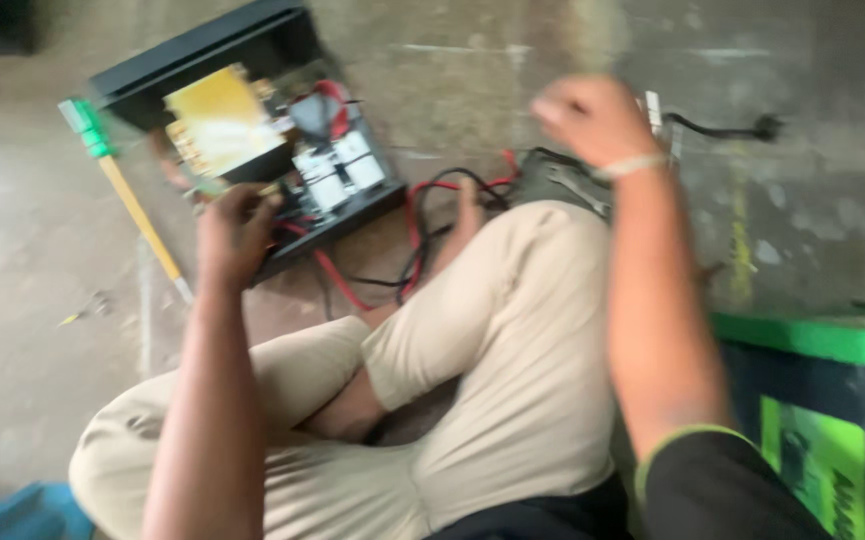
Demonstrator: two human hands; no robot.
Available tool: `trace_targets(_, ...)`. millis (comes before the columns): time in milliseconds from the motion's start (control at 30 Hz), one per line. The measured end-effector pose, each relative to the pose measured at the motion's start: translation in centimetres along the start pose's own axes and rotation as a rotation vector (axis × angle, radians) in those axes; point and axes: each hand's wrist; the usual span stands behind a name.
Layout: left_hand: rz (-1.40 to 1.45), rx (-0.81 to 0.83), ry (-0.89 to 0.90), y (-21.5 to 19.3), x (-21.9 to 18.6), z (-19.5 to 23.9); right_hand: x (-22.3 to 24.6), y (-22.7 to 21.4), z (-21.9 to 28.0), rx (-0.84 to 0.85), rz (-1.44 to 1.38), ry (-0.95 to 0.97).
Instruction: The person sits on the floor and repairs an open electronic device, likely a power inverter. They use a screwdriver to tighten screws on the circuit board and a wrench to adjust connections on a terminal block. The person also handles and connects various wires within the device.
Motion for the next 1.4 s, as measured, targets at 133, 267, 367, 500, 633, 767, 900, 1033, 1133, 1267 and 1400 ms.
trace_targets(133, 0.079, -0.016, 0.068, -0.1, 1.3, -0.4, -14.6, 4.1, 3.5, 0.059, 0.549, 0.429)
trace_targets(267, 0.235, 0.043, -0.084, 0.0, 1.6, -0.5, -20.6, 12.5, 7.8, -0.044, 0.216, 0.588)
trace_targets(367, 0.257, 0.048, -0.012, -0.4, 1.8, -0.6, -19.1, 17.5, 7.9, 0.034, 0.178, 0.663)
trace_targets(500, 0.338, 0.066, -0.1, -0.5, 2.1, -0.5, -16.3, 17.5, 7.7, 0.046, 0.141, 0.716)
trace_targets(633, 0.379, 0.036, -0.002, -0.3, 2.7, -0.3, -12.0, 11.9, 9.3, -0.002, 0.013, 0.759)
trace_targets(767, 0.451, 0.06, -0.043, 0.3, 3.4, -1.0, -4.8, 1.9, 10.7, -0.098, -0.323, 0.723)
trace_targets(900, 0.441, 0.041, 0.035, 1.0, 4.3, -1.4, 4.9, -1.9, 10.8, -0.067, -0.493, 0.251)
trace_targets(1033, 0.439, 0.045, 0.048, 1.1, 4.6, -1.1, 14.9, 5.4, 8.9, 0.224, -0.234, 0.19)
trace_targets(1133, 0.391, 0.052, 0.06, 0.9, 4.4, -1.4, 20.6, 14.5, 7.8, 0.371, -0.174, 0.03)
trace_targets(1267, 0.341, 0.046, 0.109, 0.9, 4.1, -0.9, 23.3, 19.9, 6.1, 0.09, 0.021, -0.322)
trace_targets(1400, 0.255, 0.032, 0.128, 0.6, 4.1, -0.9, 24.0, 20.8, 5.4, 0.075, -0.019, -0.286)
Point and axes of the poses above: each hand's wrist, its own z-axis away from the middle knuckle, its own y-axis out of the palm, x = y × z, and after that the axes turned 10 degrees about y, right-handed
